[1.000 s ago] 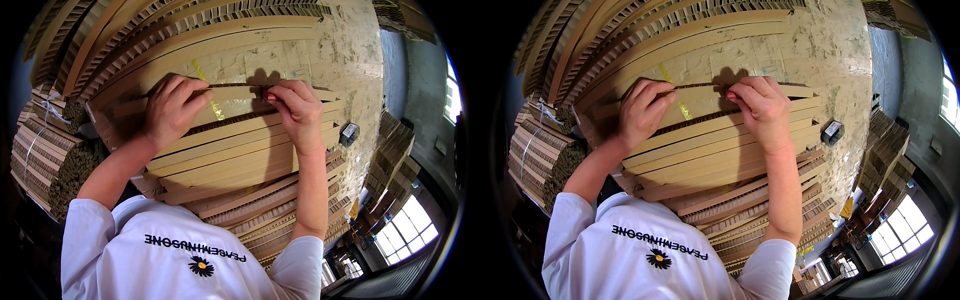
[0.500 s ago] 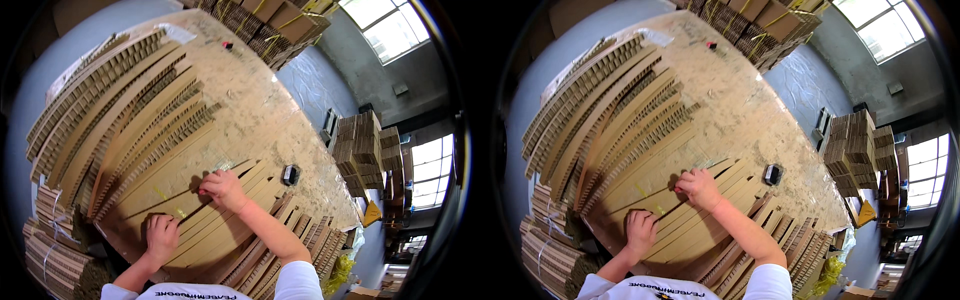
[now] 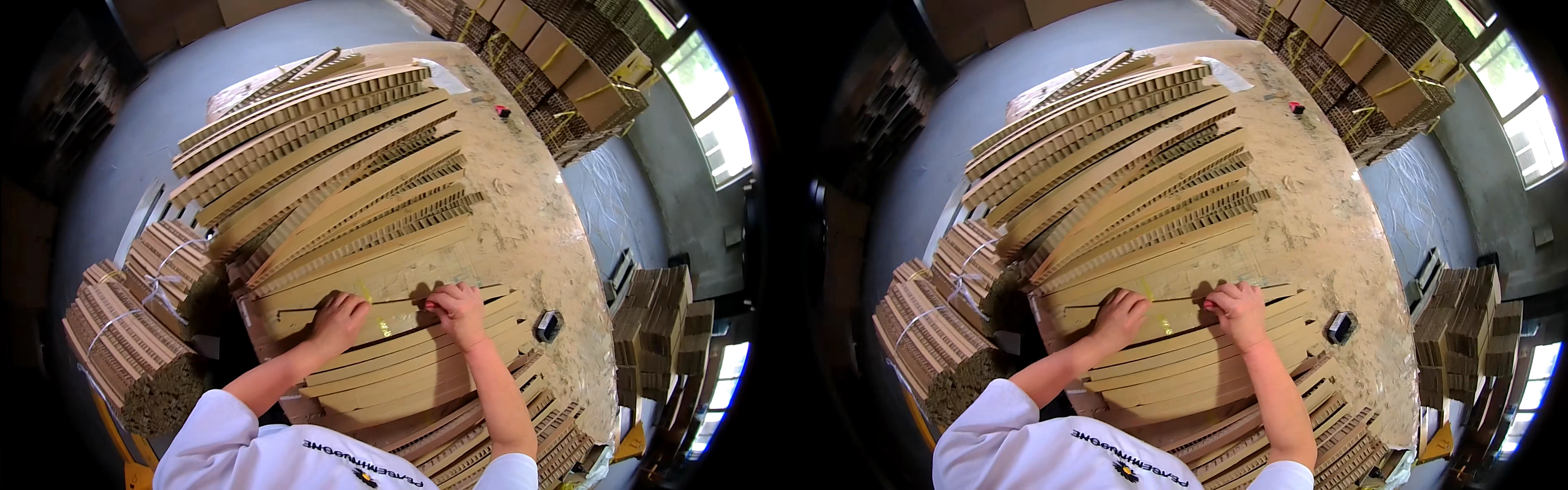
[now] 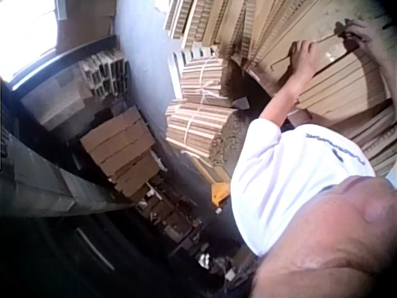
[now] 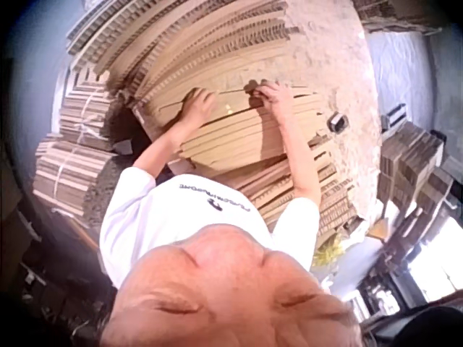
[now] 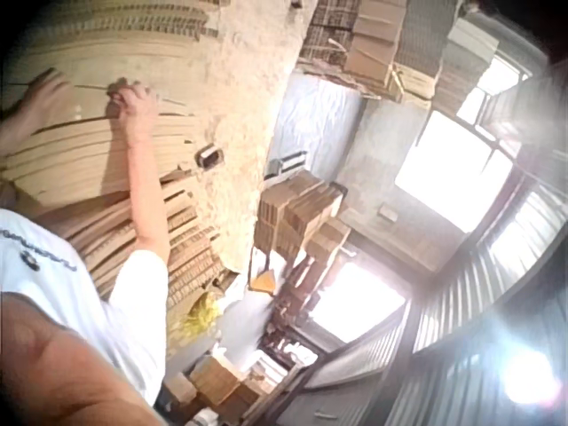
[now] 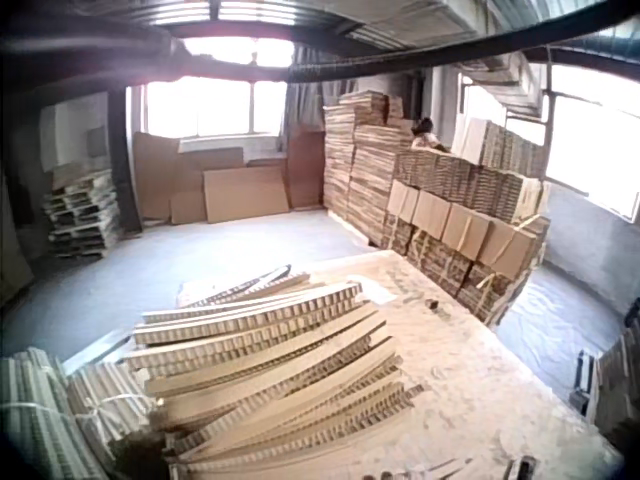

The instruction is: The person uses a red utility knife to cut long strips from corrugated cardboard sheets laid on a worktable. They repeatedly measure, score, and snap the cardboard into uniform strips, stacking the cut pieces on the table.

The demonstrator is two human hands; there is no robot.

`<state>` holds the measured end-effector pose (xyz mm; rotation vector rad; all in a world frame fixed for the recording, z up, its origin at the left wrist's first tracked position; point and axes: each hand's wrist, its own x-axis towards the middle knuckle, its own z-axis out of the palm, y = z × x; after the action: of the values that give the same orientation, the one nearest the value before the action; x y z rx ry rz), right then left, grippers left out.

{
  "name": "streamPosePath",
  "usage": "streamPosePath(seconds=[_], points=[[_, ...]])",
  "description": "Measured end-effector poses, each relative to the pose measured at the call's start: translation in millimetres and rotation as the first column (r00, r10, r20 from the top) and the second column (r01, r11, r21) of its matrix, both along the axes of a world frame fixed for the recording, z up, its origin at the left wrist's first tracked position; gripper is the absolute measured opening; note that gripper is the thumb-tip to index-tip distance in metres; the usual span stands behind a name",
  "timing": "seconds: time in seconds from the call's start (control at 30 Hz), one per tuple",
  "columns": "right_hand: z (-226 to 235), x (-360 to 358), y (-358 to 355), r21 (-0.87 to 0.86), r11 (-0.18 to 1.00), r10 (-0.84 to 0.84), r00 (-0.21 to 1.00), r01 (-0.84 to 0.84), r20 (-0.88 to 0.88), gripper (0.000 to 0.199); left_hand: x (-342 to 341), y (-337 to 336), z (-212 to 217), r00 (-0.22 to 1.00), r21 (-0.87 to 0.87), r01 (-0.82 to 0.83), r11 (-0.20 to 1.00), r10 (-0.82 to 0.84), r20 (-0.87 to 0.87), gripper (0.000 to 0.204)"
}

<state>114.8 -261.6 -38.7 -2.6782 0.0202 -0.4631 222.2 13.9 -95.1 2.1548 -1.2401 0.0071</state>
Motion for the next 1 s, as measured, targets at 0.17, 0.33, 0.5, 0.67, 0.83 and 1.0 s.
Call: streamPosePath(seconds=[0.17, 0.33, 0.5, 0.67, 0.83, 1.0], points=[[44, -10, 14, 0.569, 0.81, -0.274, 0.949, 0.142, 0.154, 0.019, 15, 3, 74, 0.986, -0.12, -0.124, 0.985, 0.136, 0.097, 0.031], [53, -63, -13, 0.917, 0.34, -0.64, 0.766, 0.211, 0.061, 0.015, 128, -11, 179, 0.862, -0.282, -0.221, 0.934, 0.323, 0.392, 0.019], [18, -105, -14, 0.931, 0.255, -0.618, 0.784, 0.262, -0.051, 0.016, 106, -22, 191, 0.863, -0.191, -0.114, 0.975, 0.193, 0.468, 0.023], [-17, -115, 2, 0.97, 0.01, -0.593, 0.783, 0.241, -0.188, 0.021, -35, 3, 59, 0.966, 0.242, 0.208, 0.948, -0.161, -0.202, 0.044], [-32, -121, 15, 0.969, -0.084, -0.524, 0.817, 0.23, -0.24, 0.02, -91, 10, 59, 0.968, 0.326, 0.15, 0.933, -0.072, -0.241, 0.095], [-34, -125, 14, 0.958, -0.165, -0.557, 0.779, 0.235, -0.287, 0.017, -127, 19, 57, 0.938, 0.538, 0.347, 0.768, -0.279, -0.207, 0.123]])
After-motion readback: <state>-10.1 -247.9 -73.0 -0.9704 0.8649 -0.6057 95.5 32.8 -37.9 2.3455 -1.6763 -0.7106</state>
